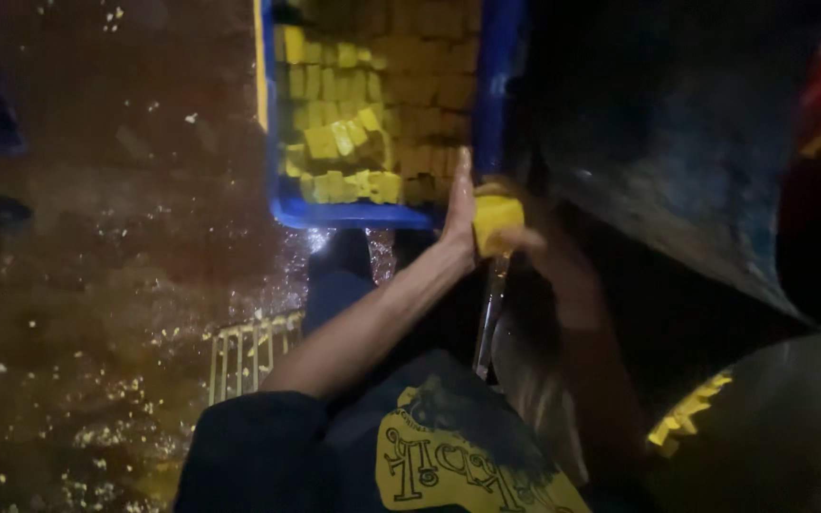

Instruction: The person repeatedly retrieves yellow tofu blocks from a large vat of water by hand and places them into blue plastic crates.

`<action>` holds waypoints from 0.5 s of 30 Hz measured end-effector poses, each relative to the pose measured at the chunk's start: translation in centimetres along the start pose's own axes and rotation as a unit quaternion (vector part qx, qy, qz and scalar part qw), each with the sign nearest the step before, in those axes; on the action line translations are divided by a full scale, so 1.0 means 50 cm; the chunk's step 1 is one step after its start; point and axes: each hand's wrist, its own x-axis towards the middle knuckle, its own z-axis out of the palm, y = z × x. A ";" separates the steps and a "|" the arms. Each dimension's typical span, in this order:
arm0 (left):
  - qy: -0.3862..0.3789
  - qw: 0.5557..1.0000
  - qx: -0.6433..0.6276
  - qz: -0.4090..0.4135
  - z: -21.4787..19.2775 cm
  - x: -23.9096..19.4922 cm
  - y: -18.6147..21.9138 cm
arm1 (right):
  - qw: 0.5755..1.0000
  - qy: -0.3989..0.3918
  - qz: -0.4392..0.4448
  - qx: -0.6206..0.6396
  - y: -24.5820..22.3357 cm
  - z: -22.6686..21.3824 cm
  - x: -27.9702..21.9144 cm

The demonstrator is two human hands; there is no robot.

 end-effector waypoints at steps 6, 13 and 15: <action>0.127 0.847 0.454 0.244 -0.144 0.126 0.202 | 0.996 -0.017 0.036 -0.080 0.109 -0.125 0.230; 0.122 0.414 0.787 0.441 -0.359 0.207 0.279 | 0.988 -0.067 0.017 -0.137 0.088 -0.189 0.423; 0.098 0.407 0.806 0.418 -0.373 0.196 0.277 | 0.972 -0.072 -0.005 -0.222 0.105 -0.130 0.471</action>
